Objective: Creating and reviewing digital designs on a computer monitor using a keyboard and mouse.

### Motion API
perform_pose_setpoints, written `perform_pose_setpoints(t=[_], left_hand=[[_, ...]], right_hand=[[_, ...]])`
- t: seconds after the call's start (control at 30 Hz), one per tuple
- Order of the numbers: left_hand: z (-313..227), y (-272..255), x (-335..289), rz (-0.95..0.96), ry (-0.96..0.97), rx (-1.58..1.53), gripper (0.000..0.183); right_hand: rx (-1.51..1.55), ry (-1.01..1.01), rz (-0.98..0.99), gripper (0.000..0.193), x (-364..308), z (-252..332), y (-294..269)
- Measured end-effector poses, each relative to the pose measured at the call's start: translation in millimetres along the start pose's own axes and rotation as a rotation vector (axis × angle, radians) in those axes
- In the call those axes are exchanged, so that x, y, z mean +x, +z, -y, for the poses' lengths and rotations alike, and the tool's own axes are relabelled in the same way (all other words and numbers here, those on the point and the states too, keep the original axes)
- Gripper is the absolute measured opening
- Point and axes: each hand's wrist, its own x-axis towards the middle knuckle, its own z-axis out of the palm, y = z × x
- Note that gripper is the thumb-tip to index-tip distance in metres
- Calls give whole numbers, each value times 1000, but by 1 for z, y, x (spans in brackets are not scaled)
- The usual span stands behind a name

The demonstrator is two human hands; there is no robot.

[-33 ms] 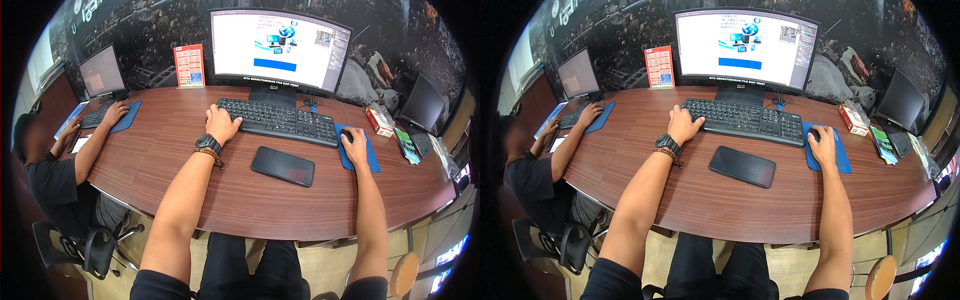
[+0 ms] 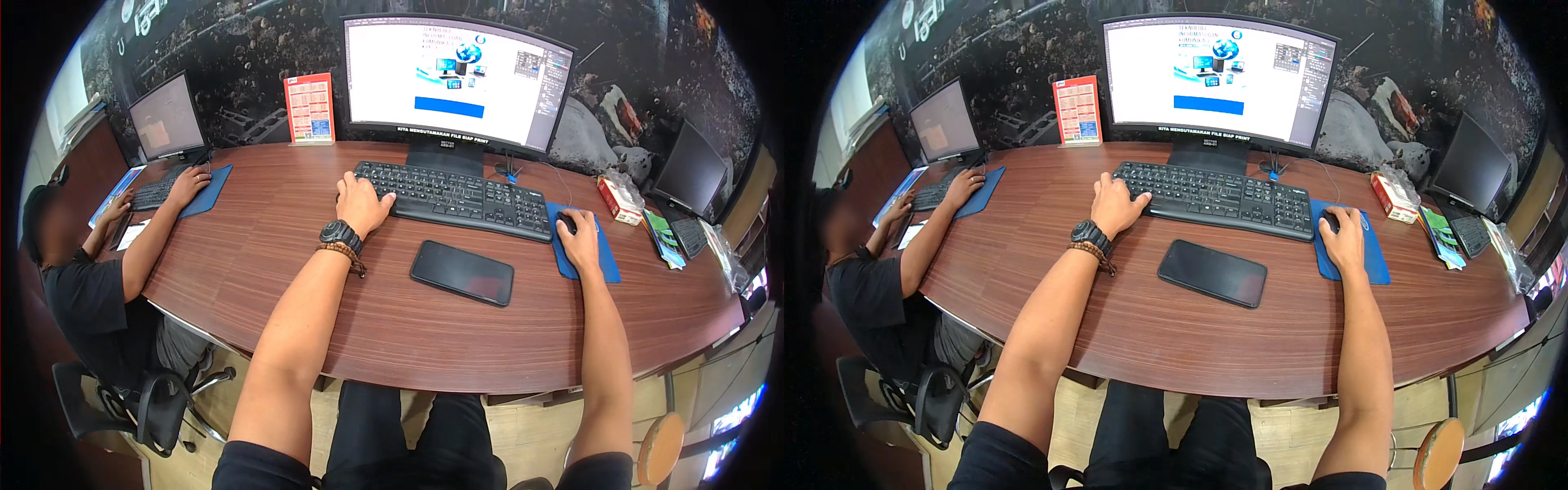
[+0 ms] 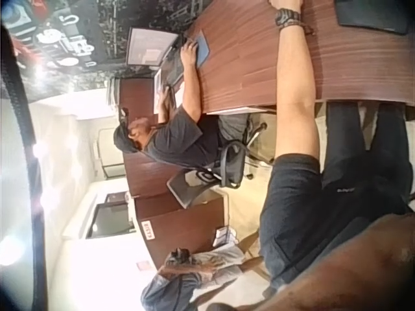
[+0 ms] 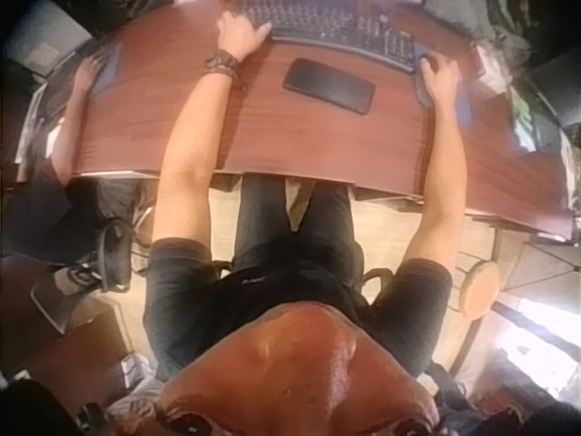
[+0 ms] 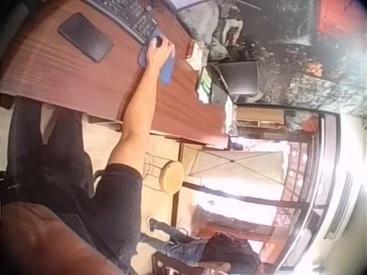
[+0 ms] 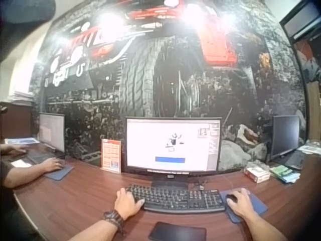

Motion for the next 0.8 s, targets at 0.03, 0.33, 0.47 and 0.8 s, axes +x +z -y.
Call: perform_pose_setpoints(t=[0.03,0.33,0.47,0.8], left_hand=[[2,1,0,-13,6,-1,56],[-2,-1,-1,-7,1,-8,56],[-2,-1,-1,-11,-3,-9,57],[2,2,0,-15,14,-9,58]], right_hand=[[6,3,3,32,1,2,0],[15,19,12,32,0,0,0],[28,13,5,32,0,0,0],[16,14,2,33,0,0,1]])
